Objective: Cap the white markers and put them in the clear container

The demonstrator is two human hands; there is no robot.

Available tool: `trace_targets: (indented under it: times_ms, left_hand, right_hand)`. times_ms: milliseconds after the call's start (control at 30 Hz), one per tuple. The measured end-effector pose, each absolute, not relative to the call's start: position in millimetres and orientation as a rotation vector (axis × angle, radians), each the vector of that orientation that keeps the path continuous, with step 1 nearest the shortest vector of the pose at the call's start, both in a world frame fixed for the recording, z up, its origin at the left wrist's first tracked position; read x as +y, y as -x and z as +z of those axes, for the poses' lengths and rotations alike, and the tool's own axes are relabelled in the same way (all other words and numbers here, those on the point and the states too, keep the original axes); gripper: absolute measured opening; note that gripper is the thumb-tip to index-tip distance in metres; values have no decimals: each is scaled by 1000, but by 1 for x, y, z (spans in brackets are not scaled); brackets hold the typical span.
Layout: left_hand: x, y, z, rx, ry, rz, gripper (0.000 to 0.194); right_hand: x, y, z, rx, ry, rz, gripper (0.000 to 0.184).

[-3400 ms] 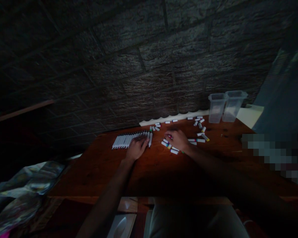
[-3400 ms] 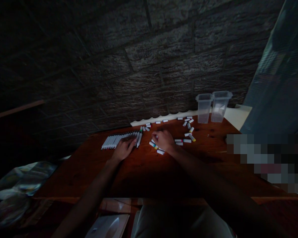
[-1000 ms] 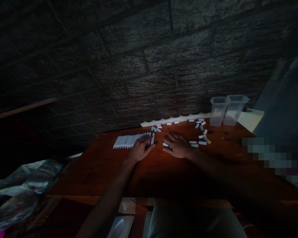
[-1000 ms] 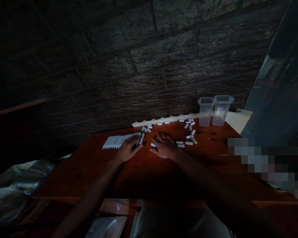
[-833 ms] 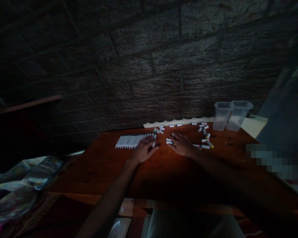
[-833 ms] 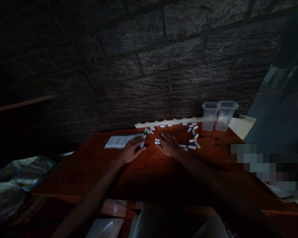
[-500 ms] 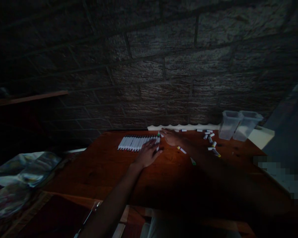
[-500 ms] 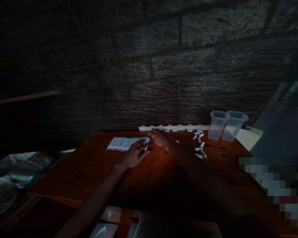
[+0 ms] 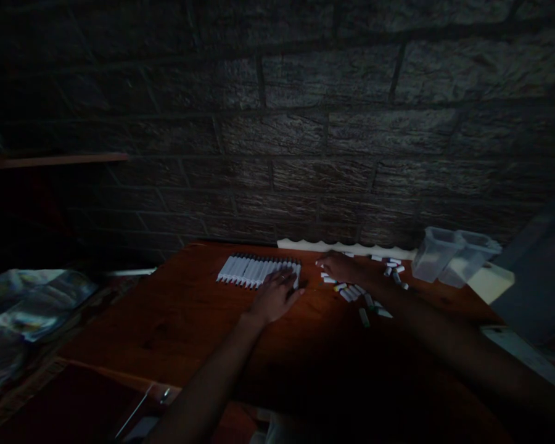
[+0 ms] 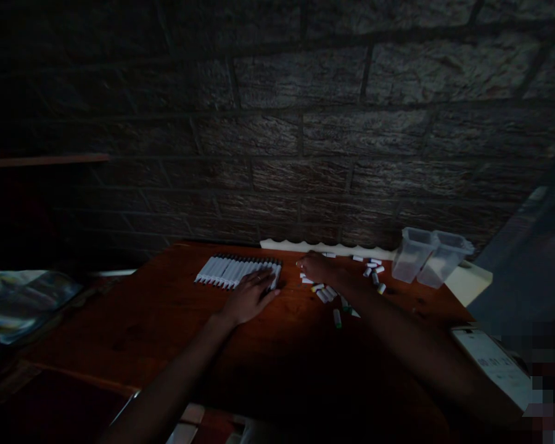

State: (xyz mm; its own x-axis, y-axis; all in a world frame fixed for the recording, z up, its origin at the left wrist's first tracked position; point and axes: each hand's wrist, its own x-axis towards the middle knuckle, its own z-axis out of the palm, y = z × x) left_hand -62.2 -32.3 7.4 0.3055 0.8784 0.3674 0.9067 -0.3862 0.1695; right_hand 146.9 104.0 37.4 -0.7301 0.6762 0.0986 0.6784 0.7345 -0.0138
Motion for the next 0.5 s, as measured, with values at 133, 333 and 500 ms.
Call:
trace_targets:
  times_ms: [133,333,500]
  left_hand:
    - [-33,61,7,-1690,2504,-608,59]
    - [-34,62,6,-1646,2527,-569,52]
    - [-30,62,5,-1657,2526,-580,50]
  right_hand:
    - [109,-151,37,-2782,1115,-47,31]
    - [107,-169,30,-2768,1106,-8,32]
    - [92,-186,29,-2752,1036,2,41]
